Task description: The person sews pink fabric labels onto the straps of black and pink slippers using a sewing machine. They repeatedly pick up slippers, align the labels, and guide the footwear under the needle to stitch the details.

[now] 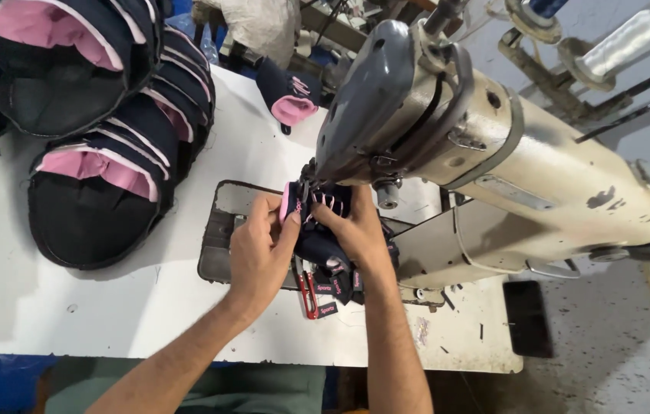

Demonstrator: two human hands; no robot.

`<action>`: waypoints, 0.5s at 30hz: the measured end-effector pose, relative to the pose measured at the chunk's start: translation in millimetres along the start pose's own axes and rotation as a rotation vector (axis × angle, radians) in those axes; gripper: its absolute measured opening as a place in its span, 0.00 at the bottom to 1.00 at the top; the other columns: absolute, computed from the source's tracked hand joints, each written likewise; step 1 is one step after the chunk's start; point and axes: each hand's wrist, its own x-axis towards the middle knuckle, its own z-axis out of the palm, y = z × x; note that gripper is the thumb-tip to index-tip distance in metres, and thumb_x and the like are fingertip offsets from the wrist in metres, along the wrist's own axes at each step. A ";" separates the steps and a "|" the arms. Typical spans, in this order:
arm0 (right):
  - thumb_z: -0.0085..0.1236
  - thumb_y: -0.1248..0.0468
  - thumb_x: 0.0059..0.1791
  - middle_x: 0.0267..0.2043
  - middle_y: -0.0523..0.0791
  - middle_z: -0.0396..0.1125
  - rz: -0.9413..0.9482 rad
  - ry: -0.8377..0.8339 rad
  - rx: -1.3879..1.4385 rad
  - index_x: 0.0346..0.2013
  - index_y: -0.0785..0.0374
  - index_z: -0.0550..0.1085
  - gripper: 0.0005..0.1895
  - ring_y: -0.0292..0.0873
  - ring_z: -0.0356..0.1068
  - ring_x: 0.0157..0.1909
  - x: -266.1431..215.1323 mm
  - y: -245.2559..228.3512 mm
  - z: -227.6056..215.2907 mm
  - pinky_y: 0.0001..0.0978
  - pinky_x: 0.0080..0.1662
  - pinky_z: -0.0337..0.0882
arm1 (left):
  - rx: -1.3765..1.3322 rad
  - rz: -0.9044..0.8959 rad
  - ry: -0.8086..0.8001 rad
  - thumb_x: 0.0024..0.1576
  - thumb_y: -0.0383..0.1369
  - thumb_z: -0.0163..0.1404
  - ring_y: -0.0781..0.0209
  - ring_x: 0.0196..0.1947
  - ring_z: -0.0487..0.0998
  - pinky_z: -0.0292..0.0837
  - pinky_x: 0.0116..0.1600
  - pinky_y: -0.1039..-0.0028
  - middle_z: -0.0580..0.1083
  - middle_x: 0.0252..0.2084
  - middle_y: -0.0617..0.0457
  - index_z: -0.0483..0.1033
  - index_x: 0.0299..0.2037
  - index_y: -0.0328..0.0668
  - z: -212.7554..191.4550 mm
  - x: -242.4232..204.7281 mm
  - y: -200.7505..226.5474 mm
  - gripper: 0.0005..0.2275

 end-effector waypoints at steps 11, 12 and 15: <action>0.64 0.66 0.43 0.50 0.46 0.71 0.099 -0.036 -0.102 0.54 0.67 0.70 0.25 0.40 0.69 0.52 13.5 -0.8 -4.6 0.31 0.56 0.69 | 0.066 -0.198 0.013 0.60 0.31 0.54 0.66 0.18 0.72 0.66 0.25 0.71 0.75 0.20 0.50 0.71 0.41 0.33 8.9 13.2 -0.4 0.08; 0.64 0.66 0.43 0.50 0.46 0.71 0.097 -0.035 -0.103 0.54 0.67 0.70 0.25 0.40 0.69 0.52 13.1 -1.6 -5.5 0.31 0.56 0.69 | 0.065 -0.196 0.013 0.60 0.31 0.54 0.66 0.18 0.72 0.66 0.25 0.71 0.75 0.20 0.50 0.71 0.41 0.33 8.2 10.3 -1.2 0.08; 0.64 0.66 0.44 0.50 0.46 0.70 0.065 -0.044 -0.115 0.54 0.68 0.71 0.24 0.40 0.69 0.53 12.9 -3.1 -5.7 0.31 0.56 0.68 | 0.085 -0.169 -0.042 0.59 0.33 0.56 0.67 0.21 0.76 0.69 0.25 0.73 0.77 0.25 0.53 0.71 0.44 0.35 3.6 1.6 1.3 0.11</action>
